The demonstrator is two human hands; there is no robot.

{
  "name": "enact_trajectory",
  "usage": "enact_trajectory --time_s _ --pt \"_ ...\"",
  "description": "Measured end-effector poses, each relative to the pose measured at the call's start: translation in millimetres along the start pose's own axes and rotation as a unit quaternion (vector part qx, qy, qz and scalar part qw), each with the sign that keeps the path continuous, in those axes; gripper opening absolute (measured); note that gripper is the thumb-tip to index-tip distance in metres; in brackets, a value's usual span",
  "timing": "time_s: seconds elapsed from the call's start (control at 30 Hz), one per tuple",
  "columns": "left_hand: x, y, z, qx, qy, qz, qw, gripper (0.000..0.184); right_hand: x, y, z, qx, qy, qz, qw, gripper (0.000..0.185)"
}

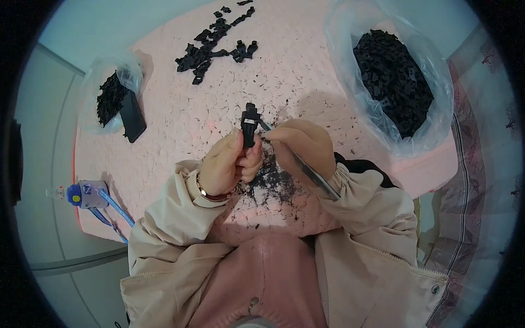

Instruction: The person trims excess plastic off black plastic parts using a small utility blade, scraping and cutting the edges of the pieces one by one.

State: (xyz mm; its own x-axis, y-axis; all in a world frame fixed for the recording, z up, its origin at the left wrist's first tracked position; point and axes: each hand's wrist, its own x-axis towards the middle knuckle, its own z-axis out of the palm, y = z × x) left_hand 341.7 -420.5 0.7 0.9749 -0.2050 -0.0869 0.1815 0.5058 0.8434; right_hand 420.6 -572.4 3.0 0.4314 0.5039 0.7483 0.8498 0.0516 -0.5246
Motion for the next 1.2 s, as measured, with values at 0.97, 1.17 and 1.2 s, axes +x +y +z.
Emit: enact_trajectory --time_s 0.97,1.17,1.2 --pt "-3 -4 2 0.014 -0.017 0.043 0.999 0.034 -3 -1 11 0.032 0.043 0.023 0.998 0.018" --pt "-4 -3 5 0.030 0.005 0.038 0.999 0.034 -3 -1 11 0.063 0.030 0.030 0.997 0.015" --pt "-4 -4 4 0.024 -0.007 0.038 0.999 0.034 -4 0 11 0.065 0.027 0.037 0.997 0.014"
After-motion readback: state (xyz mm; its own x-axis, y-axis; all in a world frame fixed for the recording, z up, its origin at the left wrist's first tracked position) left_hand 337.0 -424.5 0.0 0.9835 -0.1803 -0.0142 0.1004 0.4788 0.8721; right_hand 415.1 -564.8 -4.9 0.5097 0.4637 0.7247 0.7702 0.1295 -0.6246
